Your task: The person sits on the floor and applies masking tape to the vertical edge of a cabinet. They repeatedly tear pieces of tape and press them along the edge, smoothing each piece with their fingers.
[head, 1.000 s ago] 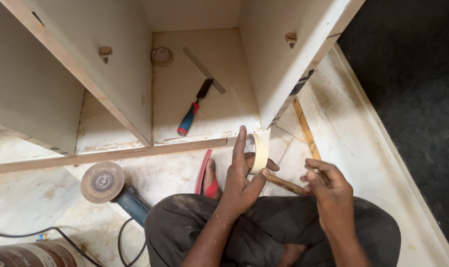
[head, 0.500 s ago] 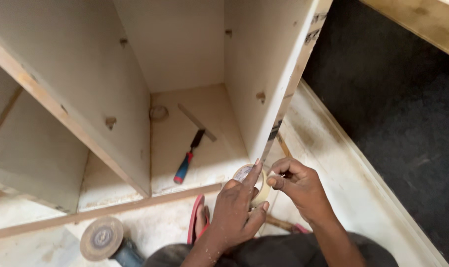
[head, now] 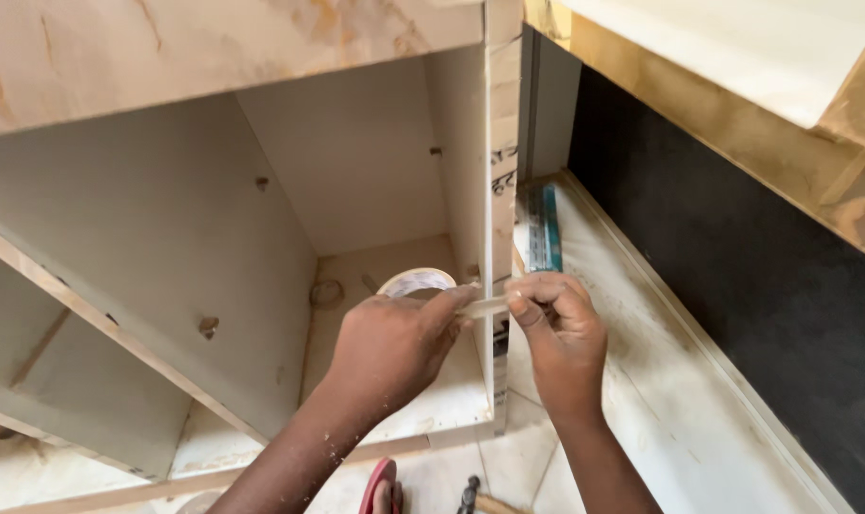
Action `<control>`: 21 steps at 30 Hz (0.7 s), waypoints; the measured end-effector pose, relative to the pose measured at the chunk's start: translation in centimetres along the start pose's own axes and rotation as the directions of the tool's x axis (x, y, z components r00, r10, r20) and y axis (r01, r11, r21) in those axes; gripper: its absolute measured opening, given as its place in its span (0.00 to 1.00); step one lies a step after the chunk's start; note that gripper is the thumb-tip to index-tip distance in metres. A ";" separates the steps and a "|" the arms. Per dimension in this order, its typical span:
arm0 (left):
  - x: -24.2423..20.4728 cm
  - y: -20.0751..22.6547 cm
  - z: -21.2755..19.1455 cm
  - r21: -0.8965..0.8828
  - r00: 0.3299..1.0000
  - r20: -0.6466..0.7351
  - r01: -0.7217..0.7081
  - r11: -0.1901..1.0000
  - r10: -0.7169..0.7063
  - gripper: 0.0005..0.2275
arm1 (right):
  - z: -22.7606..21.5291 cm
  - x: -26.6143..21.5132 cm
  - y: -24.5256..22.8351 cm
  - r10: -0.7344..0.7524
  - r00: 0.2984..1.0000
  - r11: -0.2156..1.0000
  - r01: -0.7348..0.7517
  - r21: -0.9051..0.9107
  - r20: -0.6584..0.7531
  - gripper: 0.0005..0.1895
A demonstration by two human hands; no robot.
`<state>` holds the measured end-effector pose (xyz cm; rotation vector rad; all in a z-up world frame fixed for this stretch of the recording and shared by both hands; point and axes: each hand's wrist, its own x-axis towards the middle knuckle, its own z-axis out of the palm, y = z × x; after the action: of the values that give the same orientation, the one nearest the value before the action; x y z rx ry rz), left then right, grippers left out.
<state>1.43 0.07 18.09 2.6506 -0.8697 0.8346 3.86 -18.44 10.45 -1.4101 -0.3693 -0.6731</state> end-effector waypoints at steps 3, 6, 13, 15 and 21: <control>1.7 0.3 -1.3 0.054 0.996 -0.046 0.079 0.995 -0.077 0.08 | 0.4 2.9 -0.4 -0.112 0.990 0.991 0.117 0.063 -0.085 0.20; 2.4 -0.1 -2.8 0.086 0.981 -0.096 0.176 0.981 -0.168 0.07 | 0.2 5.7 -0.4 -0.149 0.970 0.941 0.199 0.272 -0.192 0.20; 3.8 0.5 -3.1 0.030 0.965 -0.075 0.254 0.967 -0.251 0.07 | 2.1 8.6 -0.3 -0.185 0.976 0.981 0.176 -0.085 -0.114 0.20; 4.2 0.7 -2.9 0.063 0.967 -0.065 0.251 0.966 -0.247 0.08 | 2.3 9.0 -0.3 -0.123 0.988 0.991 0.117 -0.065 -0.096 0.22; 5.1 0.5 -2.7 0.063 0.935 -0.010 0.353 0.933 -0.353 0.11 | 2.2 9.2 0.2 -0.150 0.985 0.988 0.146 -0.047 -0.086 0.23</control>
<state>3.27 -1.73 23.31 2.7416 -0.3483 0.7773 11.34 -18.20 16.22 -1.3950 -0.3941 -0.8665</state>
